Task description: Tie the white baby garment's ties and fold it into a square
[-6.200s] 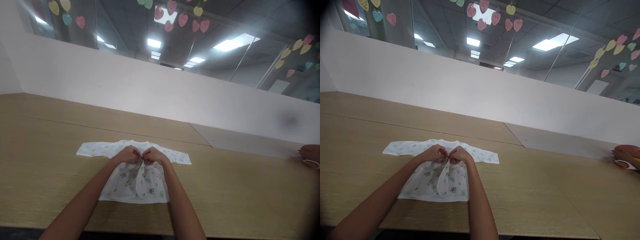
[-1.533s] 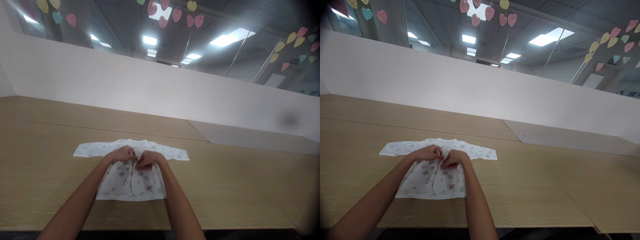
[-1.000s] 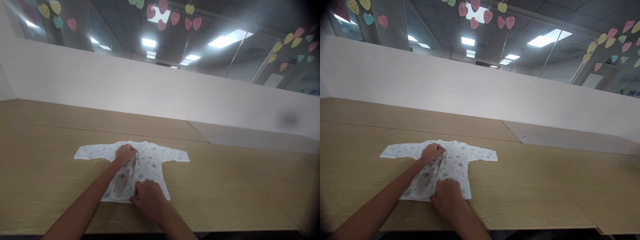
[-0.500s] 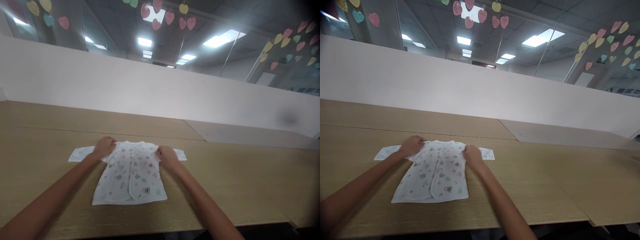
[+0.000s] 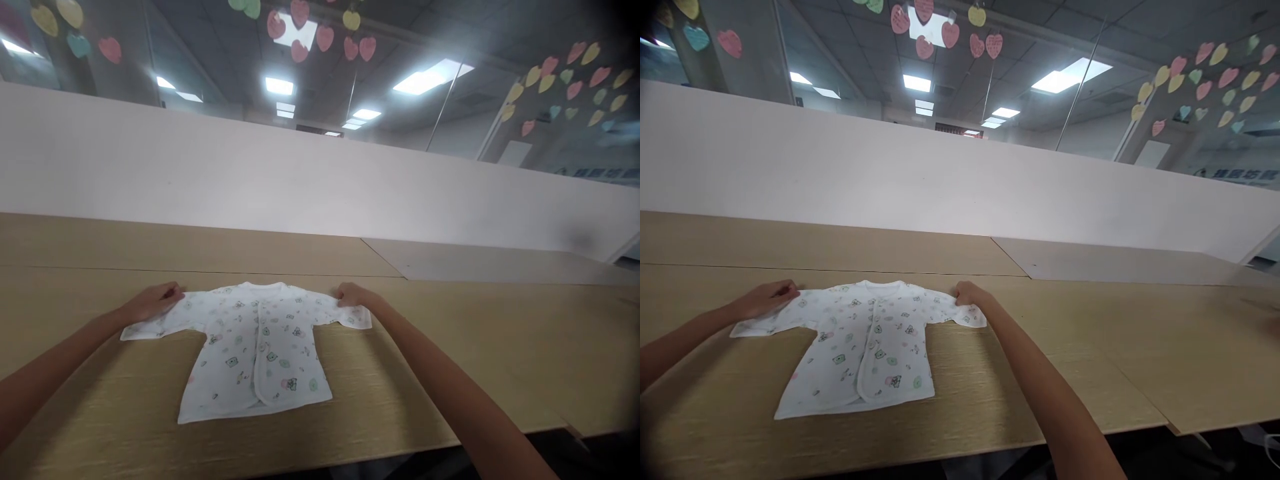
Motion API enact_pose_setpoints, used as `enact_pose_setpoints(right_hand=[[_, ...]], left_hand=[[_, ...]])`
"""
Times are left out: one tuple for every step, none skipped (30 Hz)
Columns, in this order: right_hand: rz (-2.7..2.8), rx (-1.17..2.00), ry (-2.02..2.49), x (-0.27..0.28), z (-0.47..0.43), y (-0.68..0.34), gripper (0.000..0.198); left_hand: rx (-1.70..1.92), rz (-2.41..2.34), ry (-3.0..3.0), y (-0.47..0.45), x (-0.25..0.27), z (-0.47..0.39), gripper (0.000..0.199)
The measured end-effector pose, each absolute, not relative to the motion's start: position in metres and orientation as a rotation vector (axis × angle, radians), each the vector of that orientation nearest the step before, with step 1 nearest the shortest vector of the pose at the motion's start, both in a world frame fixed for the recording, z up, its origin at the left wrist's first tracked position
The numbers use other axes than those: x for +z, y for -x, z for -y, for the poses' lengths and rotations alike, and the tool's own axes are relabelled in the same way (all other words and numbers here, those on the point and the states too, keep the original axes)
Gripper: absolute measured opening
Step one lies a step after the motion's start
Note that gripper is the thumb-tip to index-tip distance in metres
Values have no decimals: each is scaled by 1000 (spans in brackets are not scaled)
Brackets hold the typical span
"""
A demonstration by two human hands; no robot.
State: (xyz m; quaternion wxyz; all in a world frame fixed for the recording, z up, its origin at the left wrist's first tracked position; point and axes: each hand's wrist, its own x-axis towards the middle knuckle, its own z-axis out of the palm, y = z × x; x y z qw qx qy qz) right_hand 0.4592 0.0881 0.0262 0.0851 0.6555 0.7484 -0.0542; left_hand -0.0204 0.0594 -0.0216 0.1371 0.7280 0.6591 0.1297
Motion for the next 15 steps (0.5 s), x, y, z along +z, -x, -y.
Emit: enact_pose_setpoints(right_hand=[[-2239, -121, -1963, 34, -92, -460, 15], [-2250, -77, -1974, 44, -96, -460, 15], [-2262, -28, -1988, 56, -102, -460, 17], [-2275, 33, -2012, 70, -108, -460, 20], [-2289, 101, -2042, 86, -115, -461, 24], [-2303, 188, -2081, 102, -121, -461, 29], [-2315, 331, -2144, 119, -126, -461, 33], [-2328, 478, -2193, 133, -130, -461, 35], [-2340, 610, -2222, 145, -132, -462, 36], [-2346, 702, -2232, 153, -133, -463, 36], [-2354, 765, -2223, 156, -132, -464, 35], [-2360, 799, -2199, 156, -129, -465, 34], [-2365, 812, -2168, 150, -125, -466, 32], [-2371, 812, -2135, 141, -119, -468, 31], [-2382, 804, -2099, 129, -111, -470, 28]], left_hand=[[372, -1938, -2107, 21, -13, -63, 32], [372, -1980, -2111, 23, -2, -67, 32], [380, -2042, -2116, 24, 11, -72, 32], [411, -2112, -2123, 25, 26, -76, 33], [454, -2198, -2129, 26, 42, -80, 34], [521, -2309, -2125, 27, 58, -82, 37], [597, -2398, -2141, 29, 73, -84, 39], [681, -2482, -2166, 30, 86, -85, 41], [762, -2542, -2196, 32, 96, -85, 42], [822, -2564, -2246, 34, 101, -84, 42], [852, -2559, -2301, 35, 103, -82, 42], [851, -2526, -2354, 37, 99, -79, 42], [827, -2470, -2403, 38, 91, -74, 42], [789, -2399, -2441, 39, 80, -68, 42], [746, -2322, -2460, 39, 66, -59, 43]])
